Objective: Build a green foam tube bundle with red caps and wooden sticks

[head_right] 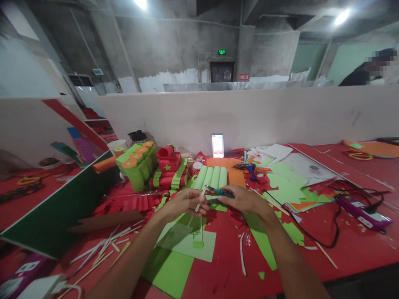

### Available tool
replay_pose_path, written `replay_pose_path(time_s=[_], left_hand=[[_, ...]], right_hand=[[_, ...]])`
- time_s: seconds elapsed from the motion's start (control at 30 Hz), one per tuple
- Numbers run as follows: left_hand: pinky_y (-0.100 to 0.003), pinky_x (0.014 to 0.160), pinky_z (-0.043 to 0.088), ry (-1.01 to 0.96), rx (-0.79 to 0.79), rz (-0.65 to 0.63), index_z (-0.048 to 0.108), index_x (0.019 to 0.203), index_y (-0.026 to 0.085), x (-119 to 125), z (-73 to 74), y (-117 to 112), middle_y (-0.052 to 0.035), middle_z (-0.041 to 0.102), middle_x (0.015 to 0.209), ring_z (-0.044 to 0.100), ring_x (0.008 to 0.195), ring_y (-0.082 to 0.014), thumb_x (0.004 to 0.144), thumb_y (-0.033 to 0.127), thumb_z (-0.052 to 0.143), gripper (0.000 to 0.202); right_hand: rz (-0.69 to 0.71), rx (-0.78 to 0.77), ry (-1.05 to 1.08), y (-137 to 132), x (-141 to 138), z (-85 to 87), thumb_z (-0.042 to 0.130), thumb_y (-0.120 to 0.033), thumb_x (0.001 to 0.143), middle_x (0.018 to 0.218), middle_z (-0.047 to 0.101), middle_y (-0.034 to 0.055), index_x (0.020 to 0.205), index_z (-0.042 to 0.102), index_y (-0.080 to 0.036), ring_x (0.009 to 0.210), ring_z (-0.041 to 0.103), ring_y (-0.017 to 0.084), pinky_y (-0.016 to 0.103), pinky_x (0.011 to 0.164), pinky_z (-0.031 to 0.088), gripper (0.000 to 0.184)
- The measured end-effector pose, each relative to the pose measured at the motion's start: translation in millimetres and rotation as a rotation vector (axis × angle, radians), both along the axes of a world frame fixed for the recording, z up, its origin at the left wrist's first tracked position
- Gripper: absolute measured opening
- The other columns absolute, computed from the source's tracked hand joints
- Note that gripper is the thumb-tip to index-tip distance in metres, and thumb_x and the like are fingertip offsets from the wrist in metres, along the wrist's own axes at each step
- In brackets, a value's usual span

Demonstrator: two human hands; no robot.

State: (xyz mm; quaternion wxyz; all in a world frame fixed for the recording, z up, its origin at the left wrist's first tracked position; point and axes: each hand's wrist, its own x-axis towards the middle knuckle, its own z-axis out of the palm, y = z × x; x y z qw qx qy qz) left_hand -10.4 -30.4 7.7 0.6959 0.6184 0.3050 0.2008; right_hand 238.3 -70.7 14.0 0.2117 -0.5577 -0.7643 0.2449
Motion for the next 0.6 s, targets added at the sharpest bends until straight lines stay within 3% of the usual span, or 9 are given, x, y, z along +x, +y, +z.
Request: replay_pose_path(time_s=[0.27, 0.6], left_hand=[[-0.032, 0.069, 0.054, 0.027, -0.023, 0.026, 0.060, 0.086, 0.012, 2, 3.8, -2, -0.0109, 0.070, 0.084, 0.068, 0.075, -0.0188, 0.071, 0.050, 0.069, 0.041], [-0.030, 0.068, 0.053, 0.038, -0.018, 0.020, 0.060, 0.084, 0.013, 1, -2.9, 2, -0.0106, 0.071, 0.086, 0.067, 0.075, -0.0181, 0.072, 0.048, 0.068, 0.038]], right_hand=[[0.036, 0.016, -0.007, -1, -7, 6.7, 0.050, -0.055, 0.083, 0.115, 0.065, 0.0061, 0.116, 0.063, -0.025, 0.104, 0.060, 0.027, 0.036, 0.086, 0.046, 0.046], [0.031, 0.027, -0.042, -4, -15, 10.8, 0.048, -0.057, 0.084, 0.107, 0.069, 0.0066, 0.108, 0.066, -0.023, 0.096, 0.062, 0.027, 0.033, 0.079, 0.047, 0.045]])
